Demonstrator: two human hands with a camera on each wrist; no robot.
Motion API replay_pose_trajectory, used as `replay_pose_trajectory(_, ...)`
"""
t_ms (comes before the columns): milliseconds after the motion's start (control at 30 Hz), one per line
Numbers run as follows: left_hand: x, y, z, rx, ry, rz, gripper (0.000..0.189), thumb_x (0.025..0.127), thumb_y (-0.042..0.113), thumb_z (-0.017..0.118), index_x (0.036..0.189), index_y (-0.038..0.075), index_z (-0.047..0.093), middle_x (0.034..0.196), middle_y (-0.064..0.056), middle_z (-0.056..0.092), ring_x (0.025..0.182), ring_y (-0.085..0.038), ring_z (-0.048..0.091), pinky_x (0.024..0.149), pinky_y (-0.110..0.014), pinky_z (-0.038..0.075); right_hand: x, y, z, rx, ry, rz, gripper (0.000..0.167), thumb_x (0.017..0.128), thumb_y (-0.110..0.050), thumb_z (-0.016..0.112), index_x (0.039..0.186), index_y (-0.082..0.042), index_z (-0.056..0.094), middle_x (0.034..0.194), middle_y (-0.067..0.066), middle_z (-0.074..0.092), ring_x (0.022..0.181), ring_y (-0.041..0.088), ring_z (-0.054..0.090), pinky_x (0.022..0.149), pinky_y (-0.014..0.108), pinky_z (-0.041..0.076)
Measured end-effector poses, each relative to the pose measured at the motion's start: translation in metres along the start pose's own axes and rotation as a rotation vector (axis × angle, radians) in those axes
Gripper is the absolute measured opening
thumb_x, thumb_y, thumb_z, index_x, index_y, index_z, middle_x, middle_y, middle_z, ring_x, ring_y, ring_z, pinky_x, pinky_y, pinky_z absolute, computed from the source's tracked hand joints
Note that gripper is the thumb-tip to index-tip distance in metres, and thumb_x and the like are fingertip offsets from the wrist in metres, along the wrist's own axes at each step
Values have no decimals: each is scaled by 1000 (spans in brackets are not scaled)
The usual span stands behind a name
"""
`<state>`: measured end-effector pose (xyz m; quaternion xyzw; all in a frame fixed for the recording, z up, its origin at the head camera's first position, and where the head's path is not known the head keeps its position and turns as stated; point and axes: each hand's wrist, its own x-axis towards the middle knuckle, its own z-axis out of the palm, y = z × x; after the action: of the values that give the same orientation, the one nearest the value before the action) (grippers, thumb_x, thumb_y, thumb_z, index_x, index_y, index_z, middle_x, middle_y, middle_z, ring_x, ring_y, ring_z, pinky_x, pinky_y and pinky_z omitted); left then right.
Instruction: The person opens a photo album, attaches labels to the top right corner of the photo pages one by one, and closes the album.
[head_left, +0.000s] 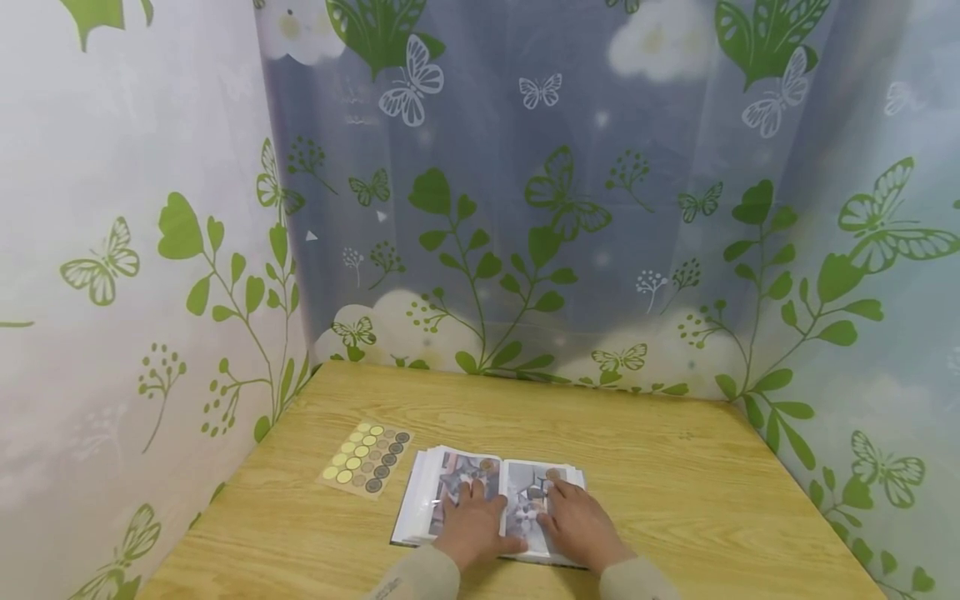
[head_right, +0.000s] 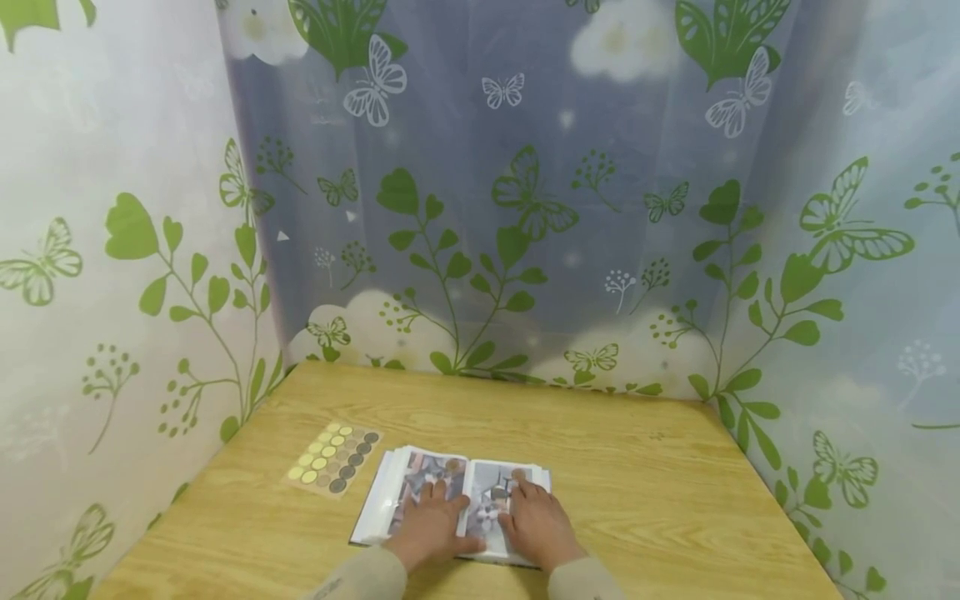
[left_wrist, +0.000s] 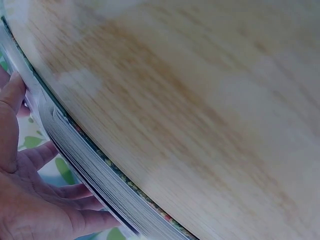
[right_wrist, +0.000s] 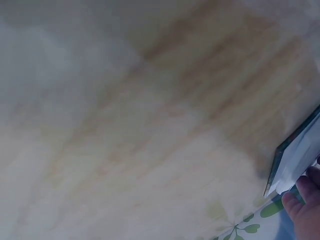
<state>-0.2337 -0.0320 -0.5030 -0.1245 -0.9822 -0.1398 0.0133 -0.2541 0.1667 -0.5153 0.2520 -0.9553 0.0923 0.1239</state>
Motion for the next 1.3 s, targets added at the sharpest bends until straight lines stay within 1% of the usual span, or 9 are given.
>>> replay_pose_trajectory(133,0,0,-1,8,5,4,81,74,67,74,132,12,63,139,-28,47,133,-50,38,103,-73,29,-5,-1,-1,-15,9,-12,39,94,-26,65,114,7,62,123,27,60,115,42,57,99,52,46)
replay_pose_trajectory(267,0,1,-1,16,3,-1,81,73,67,74,132,12,62,139,-27,47,133,-49,38,103,-73,29,-8,-2,-1,-16,12,-11,36,93,-26,66,110,6,62,120,27,60,114,41,58,99,52,46)
replay_pose_trajectory(367,-1,2,-2,12,3,-1,81,74,67,74,132,12,62,139,-27,46,133,-49,37,103,-73,28,-11,-3,-2,11,-10,12,39,94,-25,65,115,7,61,122,28,59,116,42,56,101,52,44)
replay_pose_trajectory(533,-1,2,-5,7,5,11,80,74,66,74,131,11,63,140,-27,46,133,-49,38,103,-74,28,-14,-4,-3,79,-55,72,44,96,-24,64,123,9,58,128,31,55,123,44,51,105,54,40)
replay_pose_trajectory(733,-3,1,-6,0,-10,21,79,77,66,72,132,10,62,143,-28,44,135,-50,36,104,-73,27,-15,-5,-1,127,-69,106,45,96,-24,64,126,10,57,130,32,53,124,46,49,105,55,40)
replay_pose_trajectory(1000,-4,-1,-5,-4,9,17,88,76,66,72,139,6,55,142,-28,44,134,-48,37,105,-70,30,-14,-6,-1,131,-93,133,46,95,-25,64,126,8,58,131,30,53,125,45,49,105,55,39)
replay_pose_trajectory(1167,-2,-4,-3,15,5,16,87,77,67,70,137,6,57,144,-26,44,135,-47,38,106,-68,30,-14,-6,-1,112,-94,127,46,95,-26,64,126,9,58,131,30,54,124,44,50,105,54,40)
replay_pose_trajectory(1300,-1,-7,-3,24,20,22,83,79,65,70,135,6,59,145,-25,45,135,-44,39,107,-65,31,-15,-6,-2,88,-87,116,47,95,-26,63,125,9,58,130,29,54,123,43,51,104,54,41)
